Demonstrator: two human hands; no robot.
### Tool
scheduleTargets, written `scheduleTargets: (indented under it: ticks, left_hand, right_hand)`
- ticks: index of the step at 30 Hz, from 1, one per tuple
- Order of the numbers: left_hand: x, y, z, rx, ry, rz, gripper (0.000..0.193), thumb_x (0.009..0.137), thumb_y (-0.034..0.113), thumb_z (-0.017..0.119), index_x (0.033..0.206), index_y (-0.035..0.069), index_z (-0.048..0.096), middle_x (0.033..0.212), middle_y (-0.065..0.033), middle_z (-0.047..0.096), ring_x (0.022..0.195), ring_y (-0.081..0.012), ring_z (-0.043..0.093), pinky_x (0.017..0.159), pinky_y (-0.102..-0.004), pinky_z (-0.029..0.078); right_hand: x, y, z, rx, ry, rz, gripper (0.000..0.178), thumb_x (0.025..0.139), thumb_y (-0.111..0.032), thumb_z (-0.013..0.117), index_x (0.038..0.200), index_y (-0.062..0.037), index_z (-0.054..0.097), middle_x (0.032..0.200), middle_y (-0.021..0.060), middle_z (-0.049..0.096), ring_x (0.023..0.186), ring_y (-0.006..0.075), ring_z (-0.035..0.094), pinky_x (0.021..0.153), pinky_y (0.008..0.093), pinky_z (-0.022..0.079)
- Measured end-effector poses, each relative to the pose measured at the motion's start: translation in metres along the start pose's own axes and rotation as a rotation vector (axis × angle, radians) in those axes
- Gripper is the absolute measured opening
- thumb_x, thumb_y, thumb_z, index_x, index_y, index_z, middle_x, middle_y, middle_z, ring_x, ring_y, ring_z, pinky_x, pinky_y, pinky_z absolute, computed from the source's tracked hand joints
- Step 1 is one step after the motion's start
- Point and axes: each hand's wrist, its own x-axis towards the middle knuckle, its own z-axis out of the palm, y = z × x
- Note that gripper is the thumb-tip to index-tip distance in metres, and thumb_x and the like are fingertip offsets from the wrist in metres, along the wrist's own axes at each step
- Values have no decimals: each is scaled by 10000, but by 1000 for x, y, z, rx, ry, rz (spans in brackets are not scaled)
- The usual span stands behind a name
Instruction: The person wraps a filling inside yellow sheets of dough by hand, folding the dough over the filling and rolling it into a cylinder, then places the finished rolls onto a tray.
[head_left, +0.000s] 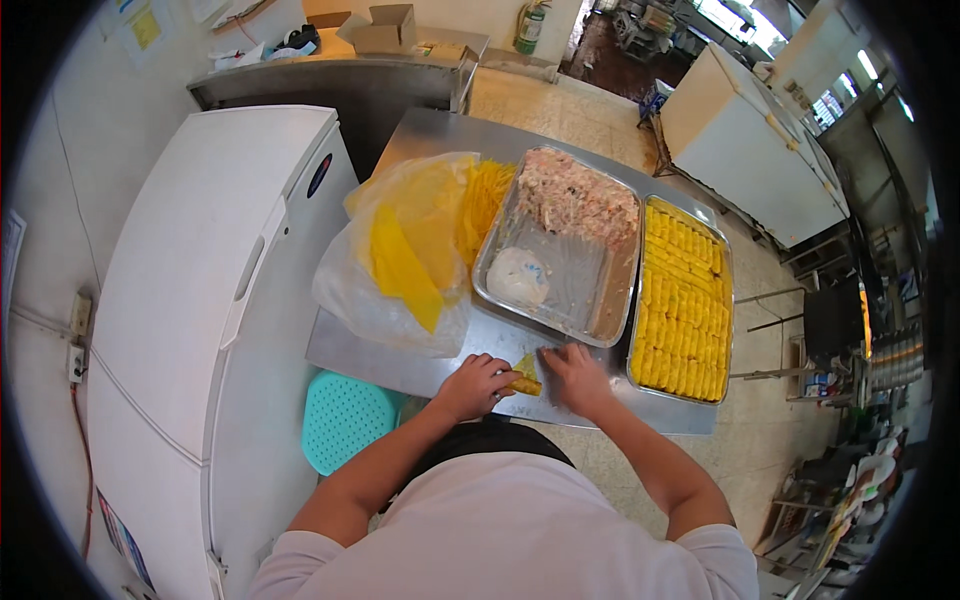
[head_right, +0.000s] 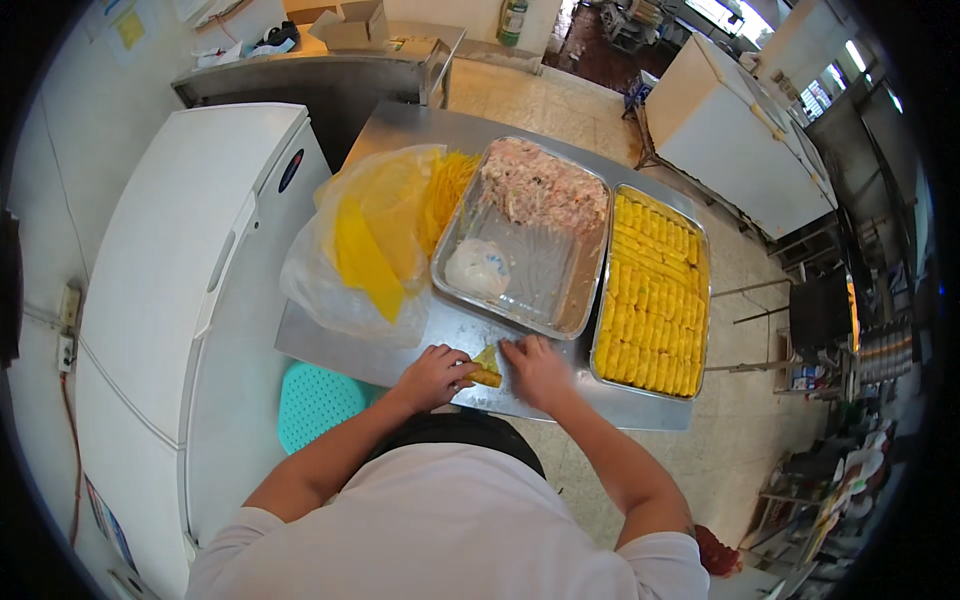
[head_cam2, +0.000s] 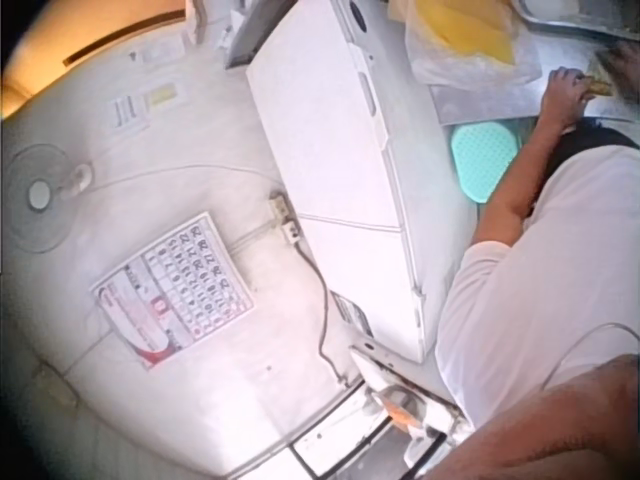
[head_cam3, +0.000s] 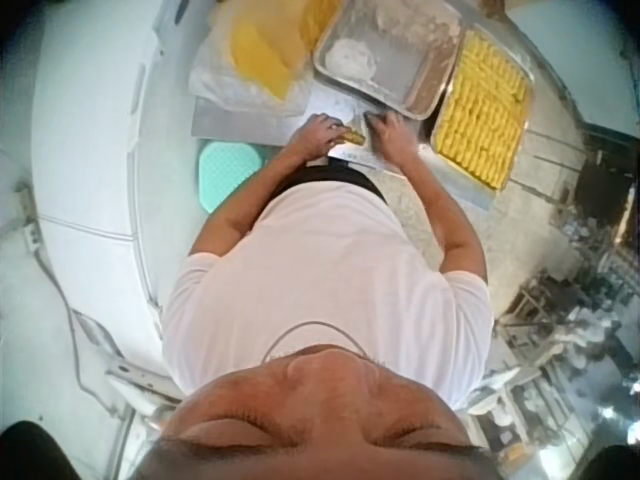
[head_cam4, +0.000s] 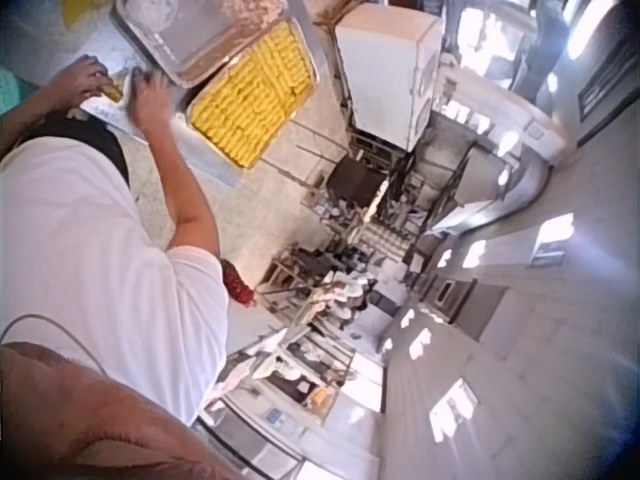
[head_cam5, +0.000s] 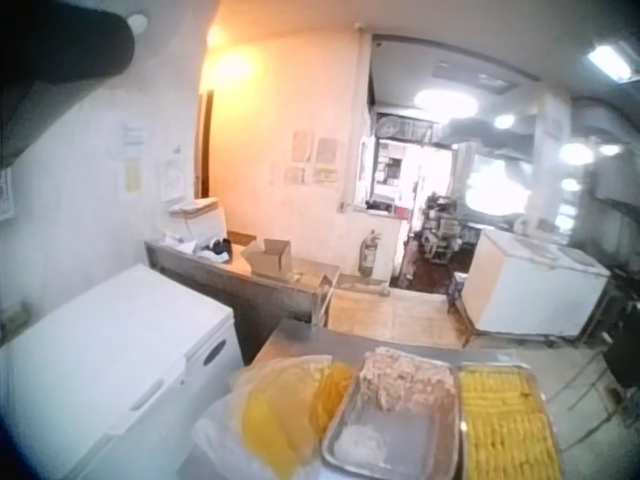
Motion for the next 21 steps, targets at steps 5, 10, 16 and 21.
scheduleTargets:
  ticks: [5,10,16,21]
  left_hand:
    - [8,-1,5,0,8,-13,330,906,231,799,1213,130,738,1142,-73,707,1082,-303,650,933,-445,518]
    - [20,-1,6,-35,11,-54,289,914,208,780,1185,115,744,1120,-89,697,1088,-321,650,955,-458,513]
    - [28,-13,7,27,-8,-22,318,896,208,790,1195,110,748,1107,-109,701,1065,-329,652,946,-457,499]
    - [42,-15,6,7,73,-51,277,891,174,757,1163,124,759,1072,-91,692,1039,-323,644,930,-456,496]
  right_hand:
    - [-11,-39,22,493,253,-100,397,828,-111,800,1198,-29,680,1129,187,658,1088,419,632,974,488,541]
    - [-10,-39,45,353,345,-70,315,852,-162,818,1117,-40,699,1117,158,666,1080,392,631,955,499,522]
    - [-2,-37,42,332,373,-10,250,935,-184,762,1137,-43,717,1145,142,669,1093,371,622,947,500,494]
    - [3,-29,47,284,399,14,296,938,-199,753,1188,-47,708,1182,145,658,1123,366,615,945,501,498]
